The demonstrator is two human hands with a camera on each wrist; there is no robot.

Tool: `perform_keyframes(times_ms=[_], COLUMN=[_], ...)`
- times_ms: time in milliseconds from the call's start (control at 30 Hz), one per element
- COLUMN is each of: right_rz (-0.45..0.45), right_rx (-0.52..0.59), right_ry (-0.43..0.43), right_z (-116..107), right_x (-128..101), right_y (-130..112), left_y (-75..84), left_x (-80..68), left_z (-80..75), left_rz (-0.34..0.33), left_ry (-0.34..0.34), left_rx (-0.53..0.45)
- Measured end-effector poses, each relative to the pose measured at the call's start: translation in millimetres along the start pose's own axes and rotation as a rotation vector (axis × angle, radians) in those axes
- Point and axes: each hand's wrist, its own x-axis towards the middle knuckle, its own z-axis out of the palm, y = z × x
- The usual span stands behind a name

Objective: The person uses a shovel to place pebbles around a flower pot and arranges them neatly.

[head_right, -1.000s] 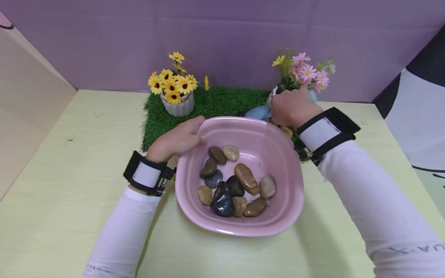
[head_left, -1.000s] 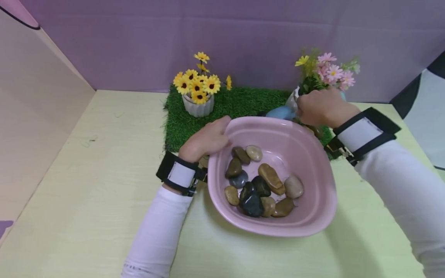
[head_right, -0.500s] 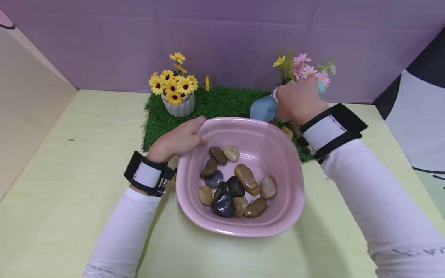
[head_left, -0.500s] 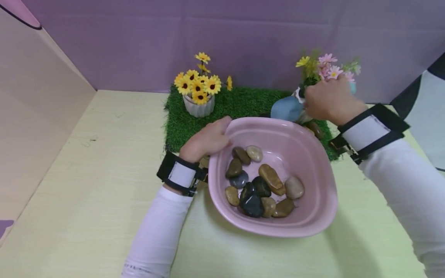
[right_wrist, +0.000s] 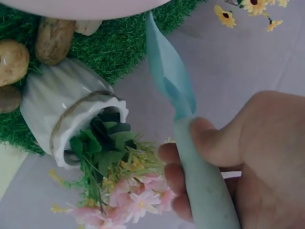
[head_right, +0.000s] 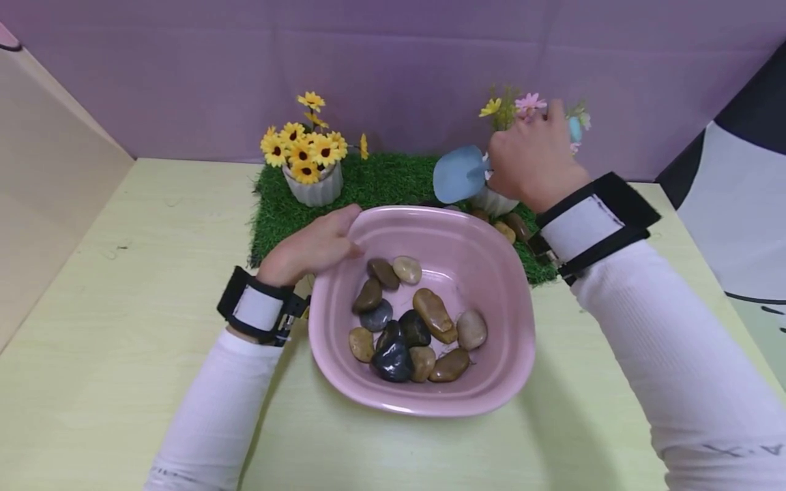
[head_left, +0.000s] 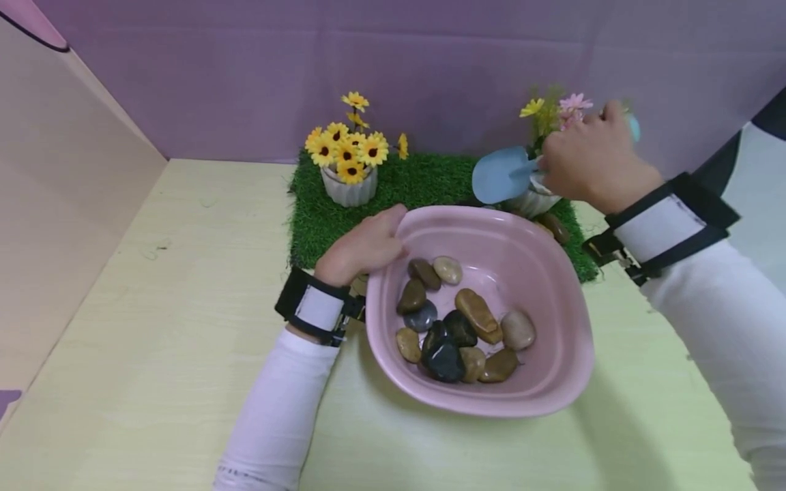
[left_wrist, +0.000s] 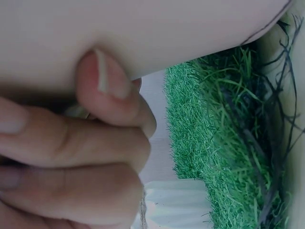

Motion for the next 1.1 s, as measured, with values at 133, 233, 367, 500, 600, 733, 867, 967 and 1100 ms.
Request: perform_keyframes(times_ms=[133,233,367,500,600,733,867,967,1100], right_rz=[0.012,0.017,0.025,0.041,0.027,-0.047,-0.094,-0.104,-0.118], right_rx=[-0.038,-0.033,0.008,0.063,0.075,0.054,0.04,0.026,0.01], right_ry=[0.142,0.243,0.318,0.304,0.261,0.223,0.191,0.11,-0.042], right_z=[0.2,-0.3,-3.5,-11.0,-17.9,-24.3,-28.2,-30.9,-32.6], right_x=[-1.9,-3.8,-6.9,-9.2,-9.8,-10.4,-11.2,-11.0,-11.3], right_y=[-2.3,-3.8,-5.8,-8.8,-11.6,-14.8,-14.1,-12.4,-14.2], left_y=[0.2,0.0,-0.7,-0.4,0.3,0.8,1.1,1.2,2.8], left_x=[-0.1,-0.1,0.4,0.1,-0.7,-1.4,-1.0,-0.4,-0.8], left_z=[0.3,0.6,1.7,2.5,2.1,1.0,0.7,1.2,2.0], left_rz=[0.005,0.007,0.004,-0.009,-0.016,-0.019,-0.021,-0.026,-0.037], left_ry=[0.005,0.008,0.005,0.009,0.012,0.012,0.012,0.011,0.014], left_rx=[-0.002,-0.006,-0.011,-0.006,0.02,0.058,0.067,0.067,0.066])
